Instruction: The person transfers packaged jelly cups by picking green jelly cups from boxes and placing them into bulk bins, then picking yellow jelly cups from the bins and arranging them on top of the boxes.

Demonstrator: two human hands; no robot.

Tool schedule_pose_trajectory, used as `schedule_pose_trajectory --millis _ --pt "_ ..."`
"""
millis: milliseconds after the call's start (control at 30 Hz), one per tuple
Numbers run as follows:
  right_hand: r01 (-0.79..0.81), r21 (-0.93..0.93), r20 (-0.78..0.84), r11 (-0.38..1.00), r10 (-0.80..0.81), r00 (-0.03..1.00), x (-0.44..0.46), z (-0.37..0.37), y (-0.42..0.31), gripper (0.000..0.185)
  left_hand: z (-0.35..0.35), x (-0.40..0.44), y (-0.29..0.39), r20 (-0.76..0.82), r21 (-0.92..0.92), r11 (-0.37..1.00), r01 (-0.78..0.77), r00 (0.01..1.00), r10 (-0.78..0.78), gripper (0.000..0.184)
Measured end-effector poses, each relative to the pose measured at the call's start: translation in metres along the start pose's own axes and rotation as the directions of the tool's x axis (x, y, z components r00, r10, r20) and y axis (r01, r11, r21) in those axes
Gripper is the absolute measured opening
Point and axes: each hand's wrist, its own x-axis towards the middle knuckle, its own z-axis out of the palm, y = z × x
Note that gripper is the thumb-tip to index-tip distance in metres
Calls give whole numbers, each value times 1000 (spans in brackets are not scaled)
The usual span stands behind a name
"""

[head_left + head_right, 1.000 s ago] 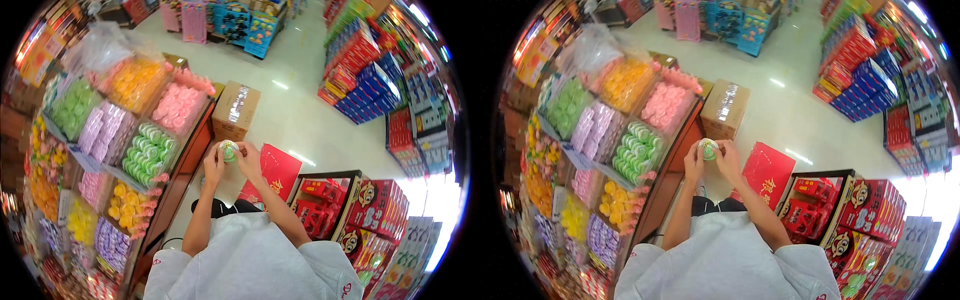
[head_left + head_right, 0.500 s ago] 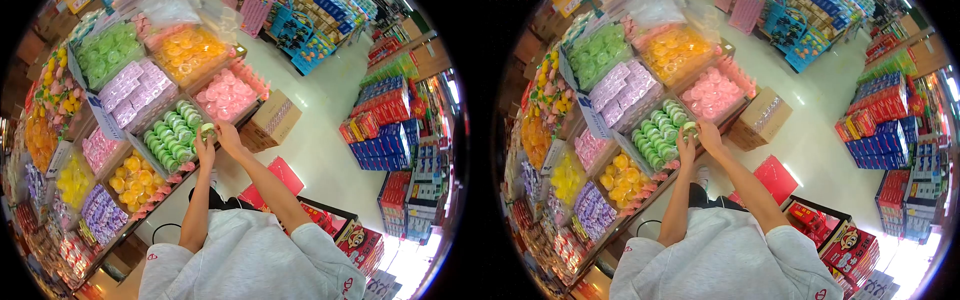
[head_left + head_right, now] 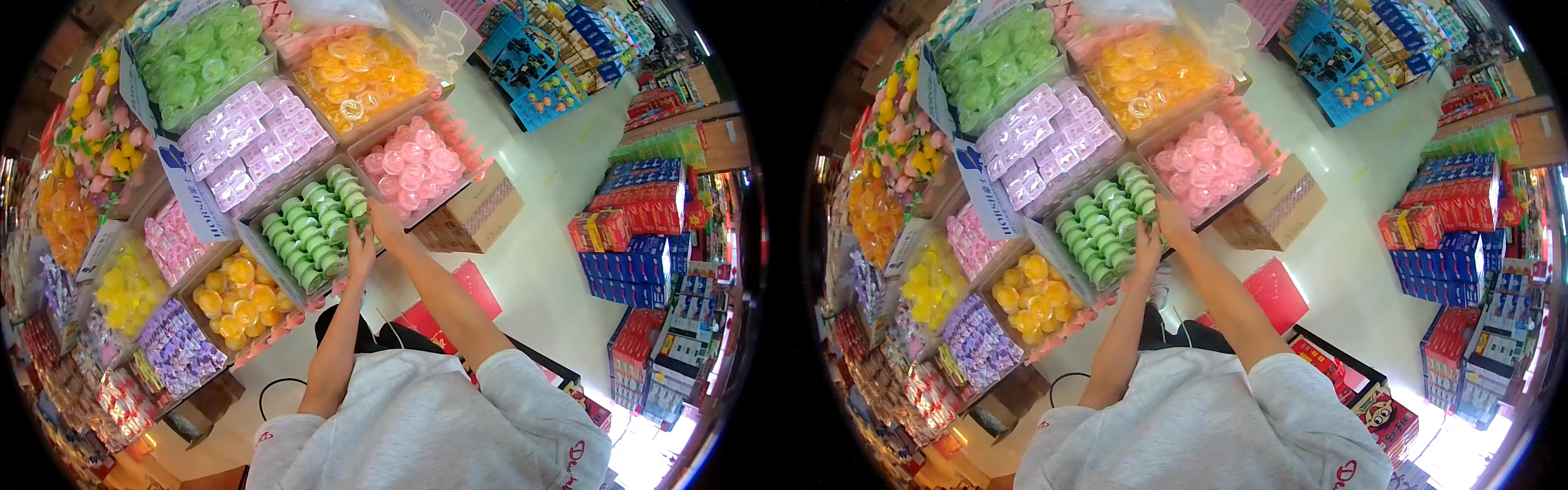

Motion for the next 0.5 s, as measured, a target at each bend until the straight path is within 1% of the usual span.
schedule_pose_trajectory --millis 33,67,100,133,167,200,267,300,333,367,400,433,500 --pt "-1 2 6 1000 1 1000 0 2 -1 16 0 0 -1 41 47 999 1 999 -3 65" --pt "-26 10 -2 1000 26 1000 0 3 -1 16 1 -4 -3 -42 23 1000 5 999 -4 63" --pt "-50 19 -14 999 50 999 1 5 0 16 -1 -2 -6 -42 24 1000 6 999 -5 63" --pt "-51 20 -15 998 51 999 -1 7 1 16 -3 0 -9 -58 41 998 38 998 -36 61" --pt "6 -36 -81 999 -9 997 -4 9 1 16 -5 3 -11 -73 59 996 68 995 -64 60" --pt "59 -97 -145 994 -73 987 -6 12 4 16 -6 4 -6 -67 62 996 63 996 -58 60" --pt "28 -65 -151 997 -38 988 -7 19 6 19 -6 1 6 -109 108 988 112 989 -100 56" --pt "1 -34 -150 999 -6 989 -6 22 8 23 -5 2 4 -97 111 989 99 991 -88 56" --pt "0 -31 -172 1000 -5 985 -6 24 11 23 -3 4 0 -106 67 994 86 991 -79 55" --pt "45 -29 -156 999 -49 987 -8 26 14 28 -2 5 -4 -113 23 997 72 991 -69 54" --pt "90 -28 -142 996 -93 985 -10 26 15 34 -2 5 0 -115 44 997 70 991 -65 53" --pt "87 -27 -170 996 -90 981 -14 23 10 34 -2 7 -9 -94 47 998 51 994 -47 53" --pt "91 37 -138 995 -85 987 -24 19 -1 38 -1 13 -28 -156 27 999 22 988 -17 52"
